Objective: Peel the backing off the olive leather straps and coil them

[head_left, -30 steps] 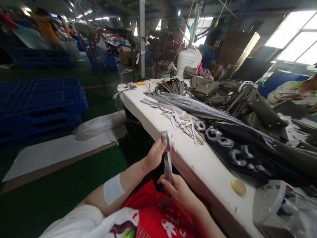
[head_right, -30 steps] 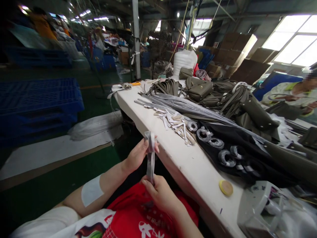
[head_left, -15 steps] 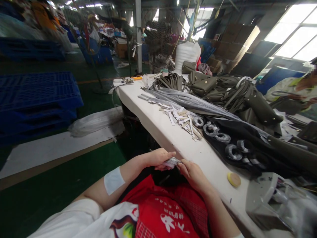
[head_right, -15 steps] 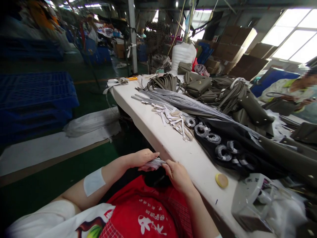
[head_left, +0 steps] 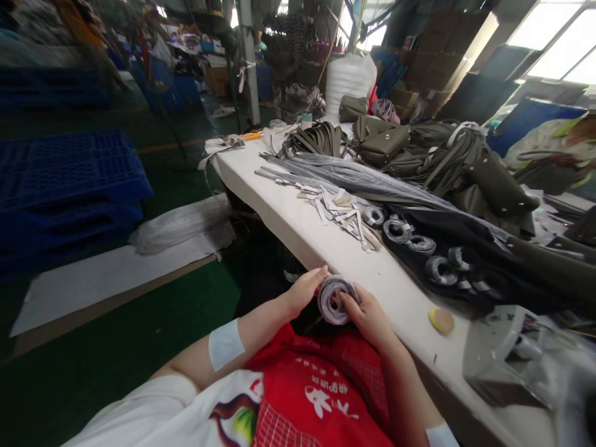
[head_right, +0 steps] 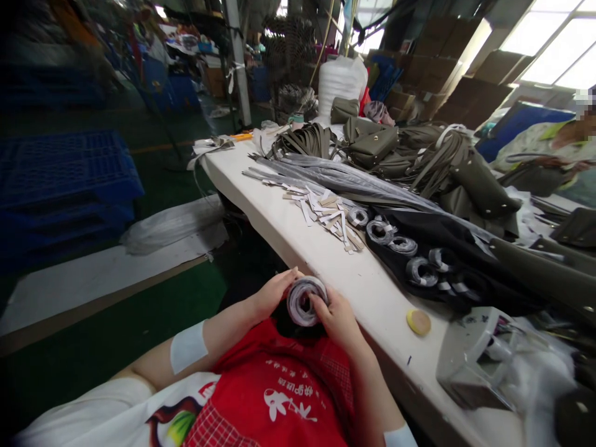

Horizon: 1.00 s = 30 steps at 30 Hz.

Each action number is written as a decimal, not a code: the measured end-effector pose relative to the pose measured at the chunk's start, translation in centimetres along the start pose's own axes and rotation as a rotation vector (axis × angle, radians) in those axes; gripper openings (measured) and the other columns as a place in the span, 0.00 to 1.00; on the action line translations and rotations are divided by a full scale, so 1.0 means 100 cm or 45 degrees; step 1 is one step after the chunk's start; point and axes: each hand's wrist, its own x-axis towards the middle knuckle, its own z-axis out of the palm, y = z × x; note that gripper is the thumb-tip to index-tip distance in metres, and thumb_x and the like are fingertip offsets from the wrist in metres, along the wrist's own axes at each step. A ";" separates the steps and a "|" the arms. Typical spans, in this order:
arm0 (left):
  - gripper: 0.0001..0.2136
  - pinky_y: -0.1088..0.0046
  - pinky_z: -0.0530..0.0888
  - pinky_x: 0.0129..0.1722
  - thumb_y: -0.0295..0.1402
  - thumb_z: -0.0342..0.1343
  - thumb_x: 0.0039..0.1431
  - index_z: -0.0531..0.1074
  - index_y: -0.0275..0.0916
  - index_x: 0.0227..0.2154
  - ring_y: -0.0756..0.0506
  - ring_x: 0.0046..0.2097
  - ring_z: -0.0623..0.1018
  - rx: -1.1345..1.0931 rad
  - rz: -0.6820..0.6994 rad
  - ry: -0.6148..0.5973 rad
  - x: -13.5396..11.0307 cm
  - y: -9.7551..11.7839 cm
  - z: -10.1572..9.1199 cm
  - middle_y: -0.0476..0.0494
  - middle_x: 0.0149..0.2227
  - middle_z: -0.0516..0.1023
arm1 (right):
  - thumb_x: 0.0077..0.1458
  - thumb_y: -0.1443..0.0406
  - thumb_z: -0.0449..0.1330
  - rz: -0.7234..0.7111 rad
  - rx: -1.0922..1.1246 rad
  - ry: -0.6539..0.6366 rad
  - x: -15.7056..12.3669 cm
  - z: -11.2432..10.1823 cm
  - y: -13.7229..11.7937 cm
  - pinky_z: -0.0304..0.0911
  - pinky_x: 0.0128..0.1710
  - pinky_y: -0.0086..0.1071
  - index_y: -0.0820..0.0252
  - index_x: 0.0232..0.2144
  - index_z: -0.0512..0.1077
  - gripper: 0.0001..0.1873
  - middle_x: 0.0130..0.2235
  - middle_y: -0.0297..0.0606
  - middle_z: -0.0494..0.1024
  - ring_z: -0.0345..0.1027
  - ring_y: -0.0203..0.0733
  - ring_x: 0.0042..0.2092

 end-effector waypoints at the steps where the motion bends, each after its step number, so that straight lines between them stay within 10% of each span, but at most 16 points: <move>1: 0.25 0.72 0.70 0.36 0.55 0.54 0.57 0.74 0.33 0.34 0.48 0.32 0.74 0.181 0.100 0.020 0.000 0.000 0.000 0.45 0.30 0.76 | 0.59 0.56 0.55 0.027 -0.059 -0.059 -0.001 -0.004 0.000 0.65 0.42 0.36 0.60 0.42 0.74 0.17 0.37 0.39 0.79 0.71 0.45 0.39; 5: 0.19 0.72 0.71 0.41 0.49 0.55 0.60 0.76 0.36 0.40 0.46 0.37 0.76 0.609 0.276 -0.129 -0.002 0.003 0.003 0.43 0.37 0.79 | 0.56 0.56 0.58 0.056 -0.050 -0.106 -0.004 -0.006 0.002 0.65 0.39 0.34 0.63 0.41 0.74 0.17 0.37 0.40 0.79 0.71 0.45 0.38; 9: 0.23 0.76 0.67 0.23 0.50 0.53 0.60 0.73 0.34 0.46 0.52 0.20 0.69 0.348 0.205 0.073 -0.001 0.001 0.009 0.48 0.24 0.75 | 0.57 0.52 0.56 -0.005 0.237 0.005 -0.006 0.008 0.009 0.66 0.41 0.35 0.64 0.45 0.72 0.22 0.41 0.42 0.78 0.70 0.46 0.40; 15: 0.24 0.76 0.68 0.24 0.52 0.55 0.58 0.71 0.34 0.43 0.52 0.22 0.69 0.092 0.201 0.274 0.000 -0.008 0.008 0.50 0.23 0.73 | 0.58 0.52 0.57 0.045 0.389 0.008 -0.012 0.017 0.008 0.67 0.44 0.37 0.62 0.48 0.71 0.23 0.43 0.42 0.78 0.71 0.47 0.44; 23: 0.10 0.77 0.65 0.28 0.41 0.56 0.57 0.70 0.38 0.33 0.50 0.28 0.70 0.990 0.102 -0.216 -0.026 -0.024 0.006 0.51 0.27 0.73 | 0.56 0.54 0.60 0.090 0.103 -0.793 -0.021 -0.020 0.009 0.66 0.40 0.33 0.62 0.40 0.76 0.17 0.38 0.37 0.80 0.71 0.44 0.39; 30: 0.22 0.78 0.63 0.20 0.52 0.49 0.60 0.70 0.36 0.41 0.54 0.20 0.66 0.424 0.049 0.097 -0.016 -0.053 0.009 0.52 0.26 0.70 | 0.61 0.48 0.51 0.117 0.287 -0.394 -0.013 -0.008 0.019 0.64 0.38 0.32 0.62 0.37 0.75 0.24 0.36 0.39 0.78 0.69 0.42 0.38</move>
